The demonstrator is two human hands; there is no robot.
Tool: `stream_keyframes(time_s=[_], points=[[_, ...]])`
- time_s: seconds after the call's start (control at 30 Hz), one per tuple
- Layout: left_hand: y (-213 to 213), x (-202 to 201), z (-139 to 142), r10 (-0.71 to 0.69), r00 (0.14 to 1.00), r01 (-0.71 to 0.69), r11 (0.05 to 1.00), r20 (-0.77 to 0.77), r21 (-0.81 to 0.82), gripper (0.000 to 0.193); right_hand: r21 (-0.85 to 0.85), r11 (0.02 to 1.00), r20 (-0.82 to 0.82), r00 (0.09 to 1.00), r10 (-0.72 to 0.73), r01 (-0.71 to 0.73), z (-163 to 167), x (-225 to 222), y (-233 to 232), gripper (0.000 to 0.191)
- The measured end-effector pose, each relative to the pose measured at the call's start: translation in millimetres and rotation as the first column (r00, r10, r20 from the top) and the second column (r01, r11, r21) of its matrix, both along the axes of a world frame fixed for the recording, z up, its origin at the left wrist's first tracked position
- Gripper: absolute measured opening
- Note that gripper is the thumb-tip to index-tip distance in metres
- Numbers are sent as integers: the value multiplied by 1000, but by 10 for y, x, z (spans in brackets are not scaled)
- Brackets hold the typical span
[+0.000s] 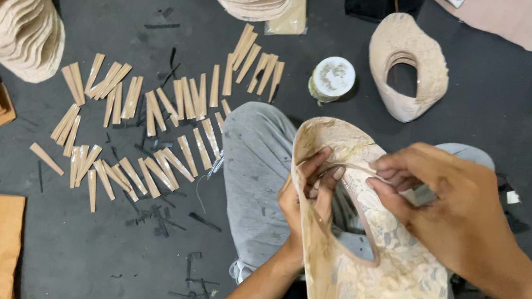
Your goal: The person sits cross-legged on the floor and fits a lace fabric cover over a shoe toe-cap upper, folding and pressing the fabric edge into the seam. They use wooden clothespins to clip the fabric in place, reposition the upper, and work the edge around the opening by hand.
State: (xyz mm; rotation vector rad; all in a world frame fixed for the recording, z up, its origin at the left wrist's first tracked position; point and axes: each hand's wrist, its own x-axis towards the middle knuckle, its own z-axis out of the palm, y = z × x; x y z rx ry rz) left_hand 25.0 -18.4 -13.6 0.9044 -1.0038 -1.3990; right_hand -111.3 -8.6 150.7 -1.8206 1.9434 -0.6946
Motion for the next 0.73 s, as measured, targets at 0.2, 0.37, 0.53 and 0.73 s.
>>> stream_keyframes(time_s=[0.2, 0.37, 0.53, 0.73], points=[[65, -210, 89, -58, 998, 58, 998, 37, -20, 31, -38, 999, 14, 1000, 6, -5, 27, -237, 101, 16], [71, -281, 192, -79, 997, 79, 997, 22, 7, 29, 51, 998, -4, 999, -40, 41, 48, -324, 49, 25], [54, -296, 244, -45, 996, 56, 988, 75, -147, 25, 103, 993, -41, 998, -49, 53, 104, -341, 56, 18], [35, -346, 276, -50, 996, 60, 989, 79, -135, 28, 124, 990, -48, 997, -68, 73, 108, -396, 7, 20]])
